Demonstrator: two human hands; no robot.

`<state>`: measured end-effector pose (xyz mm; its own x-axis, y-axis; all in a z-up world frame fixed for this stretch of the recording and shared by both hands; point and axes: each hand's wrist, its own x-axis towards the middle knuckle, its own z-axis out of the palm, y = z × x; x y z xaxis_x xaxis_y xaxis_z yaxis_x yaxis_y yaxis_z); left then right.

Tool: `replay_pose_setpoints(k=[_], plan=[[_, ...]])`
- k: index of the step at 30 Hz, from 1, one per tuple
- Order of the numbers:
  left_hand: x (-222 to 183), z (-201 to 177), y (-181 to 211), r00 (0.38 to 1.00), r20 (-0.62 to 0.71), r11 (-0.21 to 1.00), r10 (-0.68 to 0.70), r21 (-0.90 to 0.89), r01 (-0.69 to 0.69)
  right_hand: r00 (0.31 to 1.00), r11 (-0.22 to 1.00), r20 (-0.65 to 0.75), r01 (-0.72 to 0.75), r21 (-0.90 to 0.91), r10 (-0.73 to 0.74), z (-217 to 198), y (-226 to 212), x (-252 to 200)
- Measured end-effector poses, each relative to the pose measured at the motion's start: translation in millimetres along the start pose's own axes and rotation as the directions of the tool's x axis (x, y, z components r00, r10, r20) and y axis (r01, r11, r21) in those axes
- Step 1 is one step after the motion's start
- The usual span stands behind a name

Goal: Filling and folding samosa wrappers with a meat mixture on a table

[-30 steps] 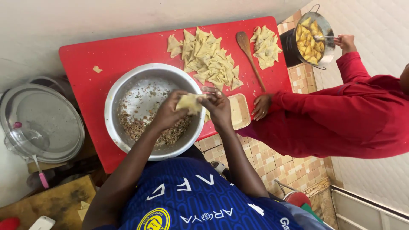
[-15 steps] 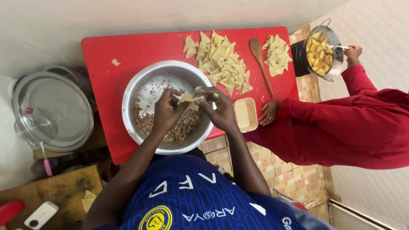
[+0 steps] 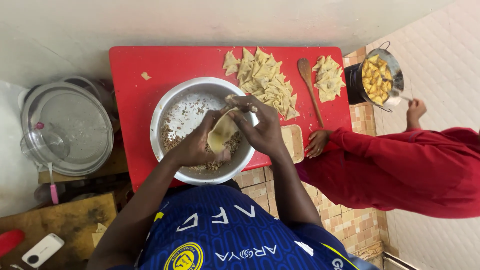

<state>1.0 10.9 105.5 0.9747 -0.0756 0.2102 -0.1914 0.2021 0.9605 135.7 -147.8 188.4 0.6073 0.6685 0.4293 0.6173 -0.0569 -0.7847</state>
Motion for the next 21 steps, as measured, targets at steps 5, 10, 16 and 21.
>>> replay_pose_setpoints(k=[5, 10, 16, 21], plan=[[-9, -15, 13, 0.992, 0.098, 0.991, -0.081, 0.118, 0.070, 0.999, 1.000, 0.036, -0.005, -0.006, 0.005, -7, -14, 7], [-3, -15, -22, 0.991, -0.126, 0.977, 0.039, 0.212, -0.011, 0.998, 1.000, 0.059, 0.018, -0.020, -0.017, -2, -10, 11], [-12, -8, -32, 0.982, -0.189, 1.000, 0.015, 0.002, -0.014, 0.996, 0.917, -0.003, -0.080, 0.391, 0.089, 42, 51, -2], [-24, -23, -35, 0.984, -0.177, 0.992, -0.022, -0.127, -0.001, 0.501, 0.655, 0.515, -0.149, -0.741, 0.696, 88, 214, -116]])
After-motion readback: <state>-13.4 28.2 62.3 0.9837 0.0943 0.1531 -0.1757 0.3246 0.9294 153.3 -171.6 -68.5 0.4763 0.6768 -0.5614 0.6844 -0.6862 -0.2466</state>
